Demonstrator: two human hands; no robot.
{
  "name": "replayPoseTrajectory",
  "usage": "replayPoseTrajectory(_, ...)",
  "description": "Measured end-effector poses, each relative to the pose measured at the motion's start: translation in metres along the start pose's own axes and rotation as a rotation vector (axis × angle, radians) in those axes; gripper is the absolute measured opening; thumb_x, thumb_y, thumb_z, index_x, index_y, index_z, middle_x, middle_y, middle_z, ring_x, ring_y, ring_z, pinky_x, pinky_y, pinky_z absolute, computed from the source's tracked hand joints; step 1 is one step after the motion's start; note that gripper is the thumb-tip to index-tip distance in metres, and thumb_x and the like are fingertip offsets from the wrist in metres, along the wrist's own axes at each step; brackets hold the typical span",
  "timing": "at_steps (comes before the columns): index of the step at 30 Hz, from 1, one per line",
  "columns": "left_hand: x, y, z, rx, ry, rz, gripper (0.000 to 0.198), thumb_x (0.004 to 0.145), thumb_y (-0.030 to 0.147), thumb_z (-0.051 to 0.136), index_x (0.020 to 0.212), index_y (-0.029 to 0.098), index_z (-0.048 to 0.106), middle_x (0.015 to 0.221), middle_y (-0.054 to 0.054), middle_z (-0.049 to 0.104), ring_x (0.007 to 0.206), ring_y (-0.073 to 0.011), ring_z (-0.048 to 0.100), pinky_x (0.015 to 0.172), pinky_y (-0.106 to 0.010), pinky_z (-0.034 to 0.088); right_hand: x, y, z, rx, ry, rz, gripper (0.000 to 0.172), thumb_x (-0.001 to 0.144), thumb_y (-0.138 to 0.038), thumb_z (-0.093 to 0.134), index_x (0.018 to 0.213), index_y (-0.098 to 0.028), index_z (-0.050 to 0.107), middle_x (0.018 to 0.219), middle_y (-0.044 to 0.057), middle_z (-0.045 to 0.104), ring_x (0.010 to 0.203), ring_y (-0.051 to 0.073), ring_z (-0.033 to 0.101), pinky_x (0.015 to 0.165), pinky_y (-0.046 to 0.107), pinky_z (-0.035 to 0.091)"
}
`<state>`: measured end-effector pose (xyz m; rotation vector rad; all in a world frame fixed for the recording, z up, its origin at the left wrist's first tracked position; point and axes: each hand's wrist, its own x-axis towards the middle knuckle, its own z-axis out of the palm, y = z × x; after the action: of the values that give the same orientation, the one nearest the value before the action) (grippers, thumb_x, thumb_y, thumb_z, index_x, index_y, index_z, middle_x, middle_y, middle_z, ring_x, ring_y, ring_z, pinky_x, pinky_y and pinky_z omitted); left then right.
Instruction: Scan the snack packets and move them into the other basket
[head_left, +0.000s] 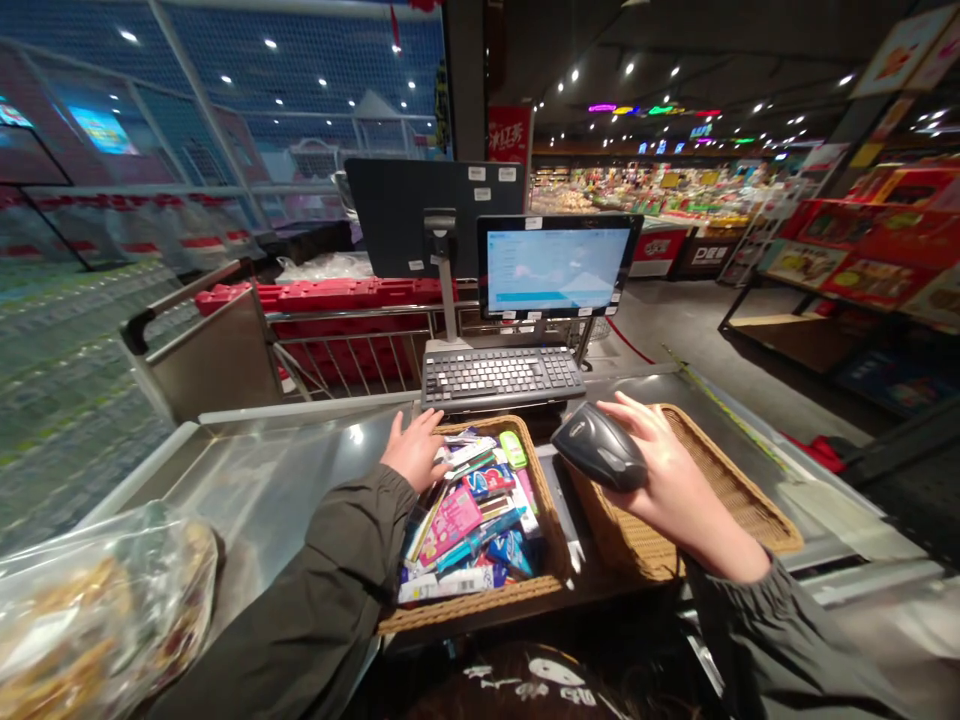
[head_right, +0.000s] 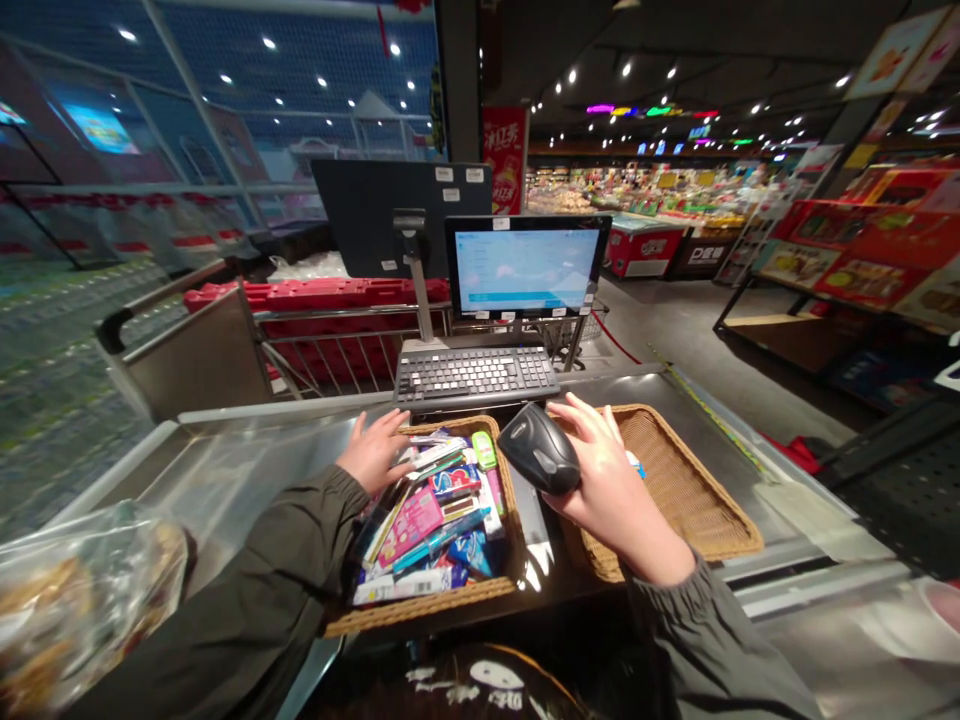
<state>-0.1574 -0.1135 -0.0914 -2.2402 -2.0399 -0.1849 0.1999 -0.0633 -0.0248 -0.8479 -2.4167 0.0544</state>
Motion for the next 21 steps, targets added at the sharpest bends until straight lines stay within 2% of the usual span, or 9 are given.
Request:
replayPoseTrajectory(4, 0.018, 0.033, -0.014, -0.06, 0.046, 0.101, 0.031, 0.08, 0.038, 0.068, 0.106, 0.019, 0.071, 0.149, -0.018, 0.045, 0.14, -0.037, 0.038, 0.112, -0.07, 0.021, -0.012, 0.023, -0.012, -0.051, 0.051, 0.069, 0.045, 0.075, -0.029, 0.061, 0.119, -0.02, 0.058, 0.137, 0.016, 0.054, 0.138, 0.04, 0.039, 0.109, 0.068, 0.028)
replayPoseTrajectory(7, 0.042, 0.073, -0.017, -0.118, 0.054, 0.215, 0.035, 0.082, 0.039, 0.067, 0.111, 0.02, 0.069, 0.15, -0.016, 0.044, 0.141, -0.0356, 0.037, 0.114, -0.066, 0.02, -0.025, 0.042, -0.025, -0.093, 0.086, 0.156, 0.053, 0.076, -0.031, 0.06, 0.127, -0.021, 0.053, 0.137, 0.016, 0.053, 0.137, 0.04, 0.039, 0.109, 0.069, 0.028)
replayPoseTrajectory(9, 0.062, 0.104, -0.012, -0.15, 0.03, 0.303, 0.036, 0.08, 0.041, 0.069, 0.11, 0.02, 0.069, 0.15, -0.015, 0.044, 0.142, -0.0353, 0.035, 0.114, -0.066, 0.02, -0.037, 0.054, -0.032, -0.114, 0.1, 0.205, 0.055, 0.076, -0.032, 0.06, 0.129, -0.022, 0.052, 0.137, 0.016, 0.053, 0.137, 0.04, 0.039, 0.11, 0.068, 0.029)
replayPoseTrajectory(16, 0.147, 0.206, 0.033, -0.135, -0.144, 0.581, 0.043, 0.075, 0.041, 0.073, 0.114, 0.021, 0.069, 0.152, -0.015, 0.041, 0.145, -0.035, 0.028, 0.114, -0.066, 0.019, -0.08, 0.092, -0.051, -0.128, 0.125, 0.294, 0.054, 0.078, -0.033, 0.06, 0.13, -0.022, 0.052, 0.135, 0.016, 0.054, 0.137, 0.04, 0.039, 0.11, 0.067, 0.029)
replayPoseTrajectory(21, 0.195, 0.271, 0.08, -0.026, -0.296, 0.738, 0.052, 0.067, 0.042, 0.078, 0.114, 0.021, 0.07, 0.154, -0.015, 0.038, 0.145, -0.0357, 0.026, 0.115, -0.064, 0.019, -0.102, 0.117, -0.06, -0.137, 0.116, 0.348, 0.048, 0.078, -0.032, 0.059, 0.124, -0.021, 0.056, 0.136, 0.017, 0.053, 0.138, 0.04, 0.038, 0.11, 0.07, 0.025)
